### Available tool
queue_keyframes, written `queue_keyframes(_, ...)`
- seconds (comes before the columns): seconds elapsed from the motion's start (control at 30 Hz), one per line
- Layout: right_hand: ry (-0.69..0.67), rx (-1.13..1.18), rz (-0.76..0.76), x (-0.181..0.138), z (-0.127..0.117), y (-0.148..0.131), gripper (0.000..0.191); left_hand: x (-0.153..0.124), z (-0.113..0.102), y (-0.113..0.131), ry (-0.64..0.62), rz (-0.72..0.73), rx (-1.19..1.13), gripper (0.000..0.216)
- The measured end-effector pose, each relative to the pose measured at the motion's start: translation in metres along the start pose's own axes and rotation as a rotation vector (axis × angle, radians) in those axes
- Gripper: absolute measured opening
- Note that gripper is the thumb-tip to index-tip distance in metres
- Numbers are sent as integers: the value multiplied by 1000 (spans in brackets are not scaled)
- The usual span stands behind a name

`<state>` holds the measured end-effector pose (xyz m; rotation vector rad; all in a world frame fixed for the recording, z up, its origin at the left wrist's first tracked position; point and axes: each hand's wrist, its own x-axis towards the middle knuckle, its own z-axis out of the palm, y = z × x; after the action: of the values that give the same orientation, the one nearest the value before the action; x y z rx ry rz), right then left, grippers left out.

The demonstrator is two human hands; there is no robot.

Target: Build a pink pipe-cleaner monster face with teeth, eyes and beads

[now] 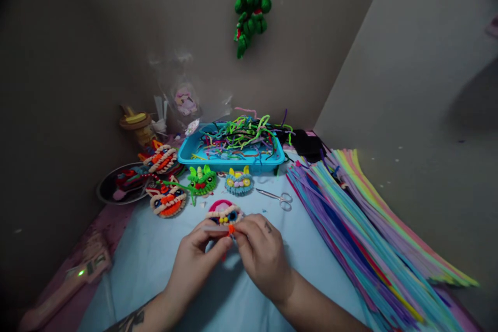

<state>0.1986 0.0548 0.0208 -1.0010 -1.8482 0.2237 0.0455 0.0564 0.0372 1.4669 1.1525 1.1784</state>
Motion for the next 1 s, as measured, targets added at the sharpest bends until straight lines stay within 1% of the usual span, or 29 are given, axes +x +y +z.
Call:
queue_keyframes(0.1,9,-45,-56,1,0,-3,22,1,0,-2,8,-47,-45,10)
queue_keyframes(0.27,40,-102,-104,2,-1,-4,21,2,1,-1,63,-19,-96,10)
queue_keyframes(0.4,48,-180,-161,0,-1,-4,24,-1,3,-2,36,-156,-125,13)
queue_keyframes(0.47,41,-202,-201,0,-1,-6,26,0,4,-1,46,-180,-137,13)
queue_keyframes(0.53,7,-157,-190,4,-4,-8,24,1,2,3,82,-176,-158,13)
queue_keyframes(0.6,-16,-37,-86,14,-12,-4,19,3,-3,12,141,-160,-190,13)
queue_keyframes(0.63,4,40,4,21,-17,1,21,3,-7,19,185,-136,-202,13)
queue_keyframes(0.67,59,123,105,30,-22,9,28,2,-12,26,237,-93,-208,12)
queue_keyframes(0.73,274,293,341,52,-27,27,30,-3,-22,40,355,86,-178,7)
queue_keyframes(0.77,326,367,430,64,-26,35,31,-7,-27,48,402,200,-157,4)
queue_keyframes(0.8,327,435,494,76,-22,41,33,-11,-30,54,427,313,-139,5)
queue_keyframes(0.83,264,475,524,87,-14,45,35,-16,-33,60,416,400,-124,8)
queue_keyframes(0.87,146,473,512,97,-2,45,33,-20,-35,65,382,457,-112,11)
queue_keyframes(0.9,-20,437,454,105,12,41,29,-24,-35,69,337,510,-102,14)
queue_keyframes(0.93,-229,384,352,112,28,35,24,-27,-35,71,290,551,-93,18)
queue_keyframes(0.97,-399,299,224,116,44,27,21,-28,-34,73,245,590,-82,20)
queue_keyframes(1.0,-518,181,101,120,61,19,20,-29,-33,74,204,625,-66,22)
